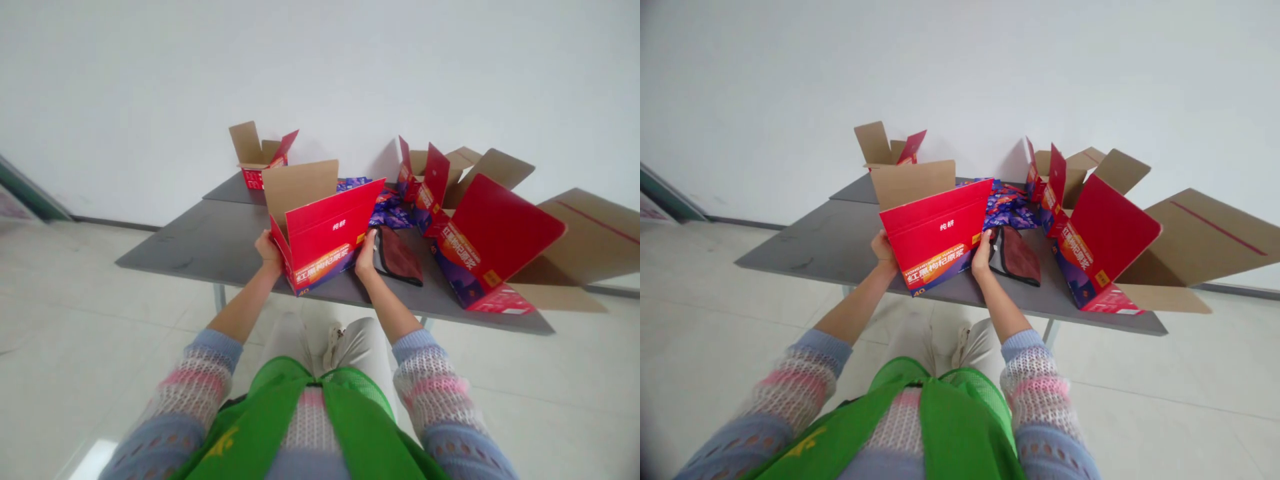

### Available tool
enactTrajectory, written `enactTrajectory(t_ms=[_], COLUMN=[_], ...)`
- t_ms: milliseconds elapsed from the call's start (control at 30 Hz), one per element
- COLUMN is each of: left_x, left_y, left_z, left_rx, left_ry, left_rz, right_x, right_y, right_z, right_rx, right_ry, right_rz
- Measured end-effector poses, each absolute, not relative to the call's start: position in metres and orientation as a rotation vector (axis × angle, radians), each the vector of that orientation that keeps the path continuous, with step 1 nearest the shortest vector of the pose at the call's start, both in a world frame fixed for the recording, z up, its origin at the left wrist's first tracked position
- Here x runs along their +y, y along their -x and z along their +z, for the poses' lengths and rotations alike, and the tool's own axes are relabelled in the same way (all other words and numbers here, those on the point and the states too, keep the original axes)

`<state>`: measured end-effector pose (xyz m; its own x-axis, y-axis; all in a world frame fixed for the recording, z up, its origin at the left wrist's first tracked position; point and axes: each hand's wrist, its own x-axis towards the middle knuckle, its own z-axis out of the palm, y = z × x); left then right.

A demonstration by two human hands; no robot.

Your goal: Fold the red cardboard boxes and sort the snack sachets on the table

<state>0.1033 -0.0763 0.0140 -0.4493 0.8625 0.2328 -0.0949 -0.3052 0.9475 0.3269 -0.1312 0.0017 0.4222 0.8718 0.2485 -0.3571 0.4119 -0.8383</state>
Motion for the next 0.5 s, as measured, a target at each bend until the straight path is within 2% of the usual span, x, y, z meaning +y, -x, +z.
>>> enactTrajectory(t_ms=[200,300,400,500], left_x=[-0.092,-0.104,-0.113,-0.119], left_y=[-0.100,-0.105,-0.113,-0.113], left_z=[0.014,0.014,0.013,0.015], left_rx=[1.401,1.435,1.400,1.303], left_ry=[-1.109,-1.385,-1.730,-1.905], left_rz=[2.021,2.106,2.171,2.088], right_x=[-0.131,-0.126,-0.120,-0.121], right_y=[-0.338,-0.342,-0.346,-0.355], right_z=[0.019,0.026,0.041,0.075], right_rx=[-0.710,-0.635,-0.552,-0.476], right_ry=[0.784,0.847,0.897,0.897], right_rz=[0.985,1.008,0.903,0.715])
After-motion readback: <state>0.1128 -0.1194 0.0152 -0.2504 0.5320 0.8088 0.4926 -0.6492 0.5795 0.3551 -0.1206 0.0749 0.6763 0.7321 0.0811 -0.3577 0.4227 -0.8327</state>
